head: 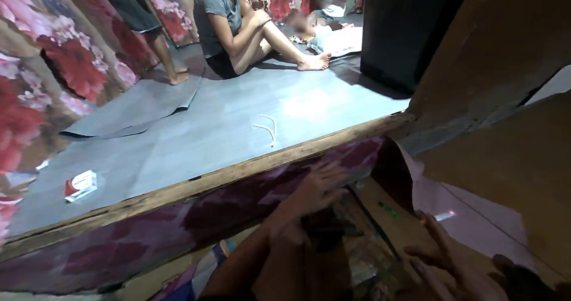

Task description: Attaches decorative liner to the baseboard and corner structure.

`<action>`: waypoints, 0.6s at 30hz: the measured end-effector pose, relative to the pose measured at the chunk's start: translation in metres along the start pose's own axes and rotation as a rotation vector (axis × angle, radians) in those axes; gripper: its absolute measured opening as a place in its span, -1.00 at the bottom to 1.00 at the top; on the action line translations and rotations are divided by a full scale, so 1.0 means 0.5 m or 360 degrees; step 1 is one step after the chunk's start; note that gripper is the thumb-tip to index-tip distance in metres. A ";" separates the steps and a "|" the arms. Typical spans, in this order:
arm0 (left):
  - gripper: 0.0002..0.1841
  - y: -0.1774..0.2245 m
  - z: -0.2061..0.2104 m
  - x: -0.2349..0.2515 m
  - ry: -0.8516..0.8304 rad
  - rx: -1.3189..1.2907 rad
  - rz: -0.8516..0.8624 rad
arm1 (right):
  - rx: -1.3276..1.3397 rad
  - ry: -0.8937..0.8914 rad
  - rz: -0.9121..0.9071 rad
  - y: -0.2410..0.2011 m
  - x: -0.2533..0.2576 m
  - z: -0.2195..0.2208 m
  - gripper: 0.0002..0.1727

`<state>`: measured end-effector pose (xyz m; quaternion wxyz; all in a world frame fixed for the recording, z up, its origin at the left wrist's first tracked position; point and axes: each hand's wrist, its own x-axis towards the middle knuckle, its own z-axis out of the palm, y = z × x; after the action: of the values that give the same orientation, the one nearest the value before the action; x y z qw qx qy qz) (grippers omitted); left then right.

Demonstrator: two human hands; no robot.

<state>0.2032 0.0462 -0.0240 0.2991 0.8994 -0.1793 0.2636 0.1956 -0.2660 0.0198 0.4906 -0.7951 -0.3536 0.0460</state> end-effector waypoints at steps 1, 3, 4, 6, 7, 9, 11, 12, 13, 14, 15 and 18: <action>-0.64 -0.021 -0.029 -0.002 0.0026 0.0183 -0.0093 | -0.0016 0.0003 -0.0007 0.002 -0.001 0.000 -0.26; -0.61 -0.090 -0.099 0.002 -0.0015 0.0544 -0.0321 | -0.0044 0.0002 -0.0015 0.004 -0.001 -0.002 -0.25; -0.55 -0.139 -0.132 0.004 -0.0059 0.0704 -0.0449 | -0.0058 -0.0004 -0.0016 0.005 0.000 -0.002 -0.25; -0.44 -0.230 -0.188 0.012 -0.0114 0.0976 -0.0710 | -0.0080 -0.0006 -0.0029 0.009 0.003 -0.002 -0.24; -0.43 -0.263 -0.211 0.018 -0.0173 0.1084 -0.0831 | -0.0084 -0.0008 -0.0034 0.011 0.005 -0.002 -0.24; -0.43 -0.322 -0.233 0.022 -0.0338 0.1277 -0.0937 | -0.0108 -0.0044 -0.0016 0.012 0.008 -0.005 -0.22; -0.45 -0.355 -0.237 0.029 -0.0546 0.1351 -0.0869 | -0.0133 -0.0049 -0.0005 0.011 0.010 -0.006 -0.21; -0.45 -0.366 -0.236 0.033 -0.0642 0.1365 -0.0787 | -0.0116 -0.0045 0.0001 0.010 0.011 -0.006 -0.22; -0.43 -0.375 -0.234 0.038 -0.0734 0.1378 -0.0709 | -0.0089 -0.0043 0.0015 0.008 0.009 -0.005 -0.22; -0.45 -0.384 -0.231 0.042 -0.0817 0.1397 -0.0637 | -0.0068 -0.0045 0.0042 0.005 0.007 -0.006 -0.22; -0.56 -0.395 -0.228 0.047 -0.0867 0.1442 -0.0538 | -0.0058 -0.0045 0.0072 0.001 0.004 -0.009 -0.22; -0.81 -0.394 -0.218 0.084 -0.0990 0.1521 -0.0421 | -0.0023 0.0008 0.0083 -0.007 -0.005 -0.019 -0.23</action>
<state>0.2910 0.2572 -0.0126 -0.1761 0.9844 -0.0061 -0.0008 0.1961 -0.2738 0.0269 0.4845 -0.8076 -0.3317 0.0543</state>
